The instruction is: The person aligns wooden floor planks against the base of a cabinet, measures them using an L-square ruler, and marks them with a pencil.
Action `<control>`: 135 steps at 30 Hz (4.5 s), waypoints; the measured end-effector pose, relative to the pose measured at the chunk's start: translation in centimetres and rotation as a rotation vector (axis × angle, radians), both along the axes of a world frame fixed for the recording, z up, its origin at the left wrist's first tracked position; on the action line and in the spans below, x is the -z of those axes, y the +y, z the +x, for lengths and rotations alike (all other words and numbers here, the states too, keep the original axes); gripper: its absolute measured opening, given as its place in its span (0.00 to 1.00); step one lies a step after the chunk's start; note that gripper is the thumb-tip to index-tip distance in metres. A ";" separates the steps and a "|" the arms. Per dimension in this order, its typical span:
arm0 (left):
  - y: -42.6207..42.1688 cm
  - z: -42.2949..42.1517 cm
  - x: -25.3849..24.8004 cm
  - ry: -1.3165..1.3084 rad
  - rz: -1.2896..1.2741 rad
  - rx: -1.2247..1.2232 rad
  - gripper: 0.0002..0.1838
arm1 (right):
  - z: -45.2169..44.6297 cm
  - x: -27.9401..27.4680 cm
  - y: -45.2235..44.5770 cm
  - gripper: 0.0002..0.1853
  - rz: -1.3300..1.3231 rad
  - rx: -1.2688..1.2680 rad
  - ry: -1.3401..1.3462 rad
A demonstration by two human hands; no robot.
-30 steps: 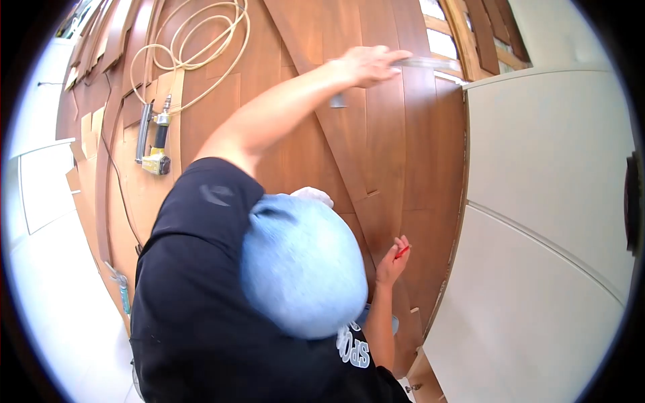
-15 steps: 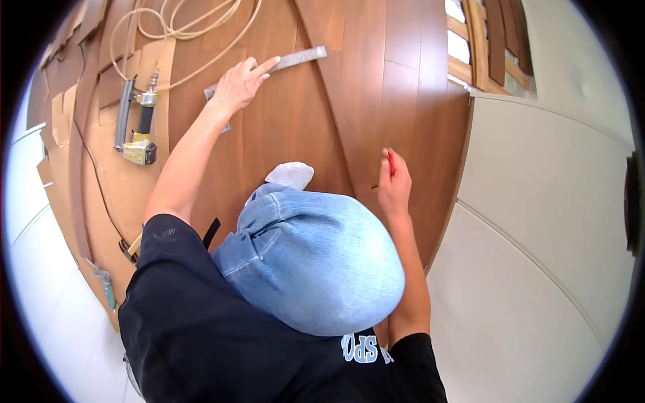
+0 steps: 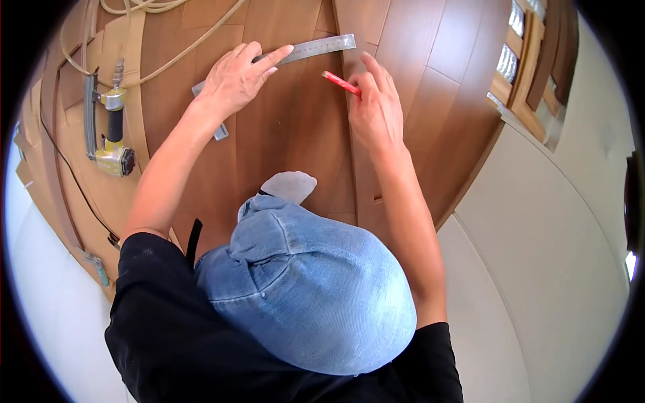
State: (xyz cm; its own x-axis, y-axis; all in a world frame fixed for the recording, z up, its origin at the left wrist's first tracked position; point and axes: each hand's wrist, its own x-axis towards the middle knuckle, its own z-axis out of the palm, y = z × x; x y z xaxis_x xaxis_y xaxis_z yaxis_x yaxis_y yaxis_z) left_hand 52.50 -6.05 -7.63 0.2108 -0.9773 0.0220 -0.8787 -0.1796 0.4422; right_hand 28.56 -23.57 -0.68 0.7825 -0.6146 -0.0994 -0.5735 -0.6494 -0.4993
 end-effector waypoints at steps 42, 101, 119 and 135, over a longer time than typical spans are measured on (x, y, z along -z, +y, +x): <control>-7.8 -2.4 1.8 -0.044 -0.075 0.146 0.34 | -0.3 5.3 -1.3 0.09 -0.124 -0.100 -0.097; -7.8 -1.9 1.8 -0.017 -0.141 0.163 0.30 | -0.7 6.6 -1.3 0.10 -0.084 -0.091 -0.184; -7.9 -1.9 1.5 -0.054 -0.123 0.171 0.28 | -0.8 6.9 -1.2 0.10 -0.069 -0.069 -0.207; -7.7 -1.9 2.0 -0.039 -0.129 0.168 0.29 | -0.5 6.6 -1.3 0.11 -0.110 -0.068 -0.216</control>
